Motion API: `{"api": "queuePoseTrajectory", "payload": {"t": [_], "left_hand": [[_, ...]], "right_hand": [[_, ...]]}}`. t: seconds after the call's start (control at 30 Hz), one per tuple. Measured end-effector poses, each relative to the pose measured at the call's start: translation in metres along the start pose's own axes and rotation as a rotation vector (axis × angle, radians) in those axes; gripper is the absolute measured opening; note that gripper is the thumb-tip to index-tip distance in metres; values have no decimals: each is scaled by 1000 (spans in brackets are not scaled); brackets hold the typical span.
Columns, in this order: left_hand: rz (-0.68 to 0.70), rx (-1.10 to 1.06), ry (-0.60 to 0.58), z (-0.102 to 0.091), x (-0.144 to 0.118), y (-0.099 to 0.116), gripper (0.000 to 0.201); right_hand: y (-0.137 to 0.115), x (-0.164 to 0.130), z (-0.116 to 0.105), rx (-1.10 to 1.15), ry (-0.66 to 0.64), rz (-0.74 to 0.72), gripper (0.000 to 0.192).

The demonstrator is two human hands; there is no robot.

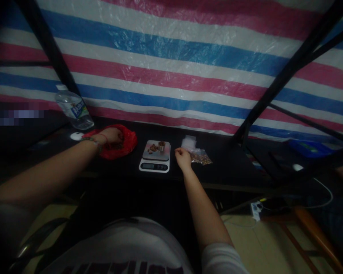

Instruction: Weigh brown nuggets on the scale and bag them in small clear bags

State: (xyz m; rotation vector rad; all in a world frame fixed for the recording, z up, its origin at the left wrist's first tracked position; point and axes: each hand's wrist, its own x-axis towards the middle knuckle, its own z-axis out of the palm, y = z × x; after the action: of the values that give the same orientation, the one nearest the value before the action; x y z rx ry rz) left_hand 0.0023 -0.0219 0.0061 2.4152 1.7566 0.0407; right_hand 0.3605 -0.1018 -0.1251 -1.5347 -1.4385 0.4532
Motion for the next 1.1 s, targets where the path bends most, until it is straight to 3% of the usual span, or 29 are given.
{"api": "queuePoseTrajectory", "payload": {"t": [0.1,0.2,0.33,0.47,0.67,0.83,0.93,1.0,1.1], "left_hand": [[-1,30,-13,-5,-4,17,19],[168,-14,39,-4,-9,54,30],[368,-29,-35,13,-11,108,28],[424,-31,-21,30,-5,128,26],[406,-38,21,31,1,125,31],[318,-153,85,16,3,112,35],[253,-183,180,-3,6,87,34],[124,-132,231,-14,8,64,33],[30,-34,104,-19,10,29,20]], "right_hand": [[0,0,0,-4,2,-8,25],[-1,-1,-1,-3,-7,-7,25],[-4,-3,-3,-6,-6,2,25],[-7,-4,-4,-12,-3,-9,25],[-5,-1,-3,-15,-30,1,25],[-4,-1,-1,-3,-17,-2,24],[-6,-2,-2,2,-21,7,25],[-6,-2,-2,2,-27,10,25],[-6,-2,-2,15,-22,1,25]]}}
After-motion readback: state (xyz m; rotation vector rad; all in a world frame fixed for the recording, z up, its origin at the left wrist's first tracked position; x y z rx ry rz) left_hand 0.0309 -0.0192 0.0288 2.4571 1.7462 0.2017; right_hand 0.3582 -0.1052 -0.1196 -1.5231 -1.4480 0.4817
